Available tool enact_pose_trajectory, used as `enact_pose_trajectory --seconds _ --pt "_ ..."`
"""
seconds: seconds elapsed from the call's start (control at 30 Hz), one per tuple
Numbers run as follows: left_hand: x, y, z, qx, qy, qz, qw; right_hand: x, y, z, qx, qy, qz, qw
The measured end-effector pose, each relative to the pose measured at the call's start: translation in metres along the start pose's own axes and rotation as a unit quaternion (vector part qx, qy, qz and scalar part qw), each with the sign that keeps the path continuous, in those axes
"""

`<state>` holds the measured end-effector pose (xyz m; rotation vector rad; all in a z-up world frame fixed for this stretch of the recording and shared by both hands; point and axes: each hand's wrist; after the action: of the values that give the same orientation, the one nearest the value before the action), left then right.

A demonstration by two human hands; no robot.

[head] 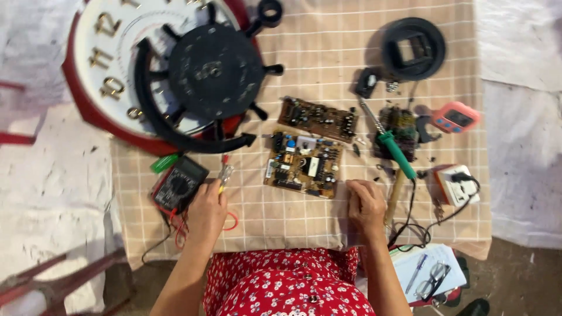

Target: Testing and repairing electronic circuit boards using a multimeter and soldering iron on a workbench.

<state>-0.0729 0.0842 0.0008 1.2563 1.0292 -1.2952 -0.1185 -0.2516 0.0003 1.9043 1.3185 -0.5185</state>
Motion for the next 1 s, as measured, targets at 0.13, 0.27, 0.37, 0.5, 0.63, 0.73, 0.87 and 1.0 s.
enact_pose_trajectory --seconds 0.13,0.27,0.37,0.5,0.63,0.73,0.87,1.0 --pt "-0.028 0.007 0.008 -0.022 -0.12 -0.074 0.99 0.002 0.003 -0.001 0.014 0.004 0.007 1.0" --pt "-0.074 0.012 0.032 -0.077 -0.359 -0.207 0.907 0.003 -0.001 0.003 0.017 -0.005 0.024 1.0" --pt "-0.067 0.015 0.052 -0.052 -0.534 -0.23 0.812 0.004 -0.006 0.002 -0.008 -0.015 0.04 0.999" --pt "-0.057 0.022 0.082 0.068 -0.591 -0.219 0.773 -0.001 0.0 -0.044 0.104 0.201 -0.079 0.971" --pt "-0.045 0.022 0.101 0.156 -0.608 -0.216 0.748 0.023 -0.001 -0.069 0.15 0.418 -0.185 0.877" --pt "-0.024 0.024 0.099 0.163 -0.608 -0.205 0.75 0.043 -0.014 -0.043 0.179 0.432 -0.112 0.877" --pt "-0.027 0.046 0.076 0.092 -0.571 -0.131 0.805 0.005 0.027 -0.05 0.2 0.332 -0.071 0.919" --pt "-0.021 0.054 0.065 0.0 -0.56 -0.137 0.817 -0.006 0.053 -0.044 0.322 0.243 -0.065 0.913"
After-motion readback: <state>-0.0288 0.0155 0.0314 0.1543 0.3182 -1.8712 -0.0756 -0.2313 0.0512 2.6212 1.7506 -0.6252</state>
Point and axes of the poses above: each hand's wrist, its own y-axis towards the middle knuckle, its own x-axis out of the palm, z = x × y, and after that the axes turned 3 degrees about x, right-handed
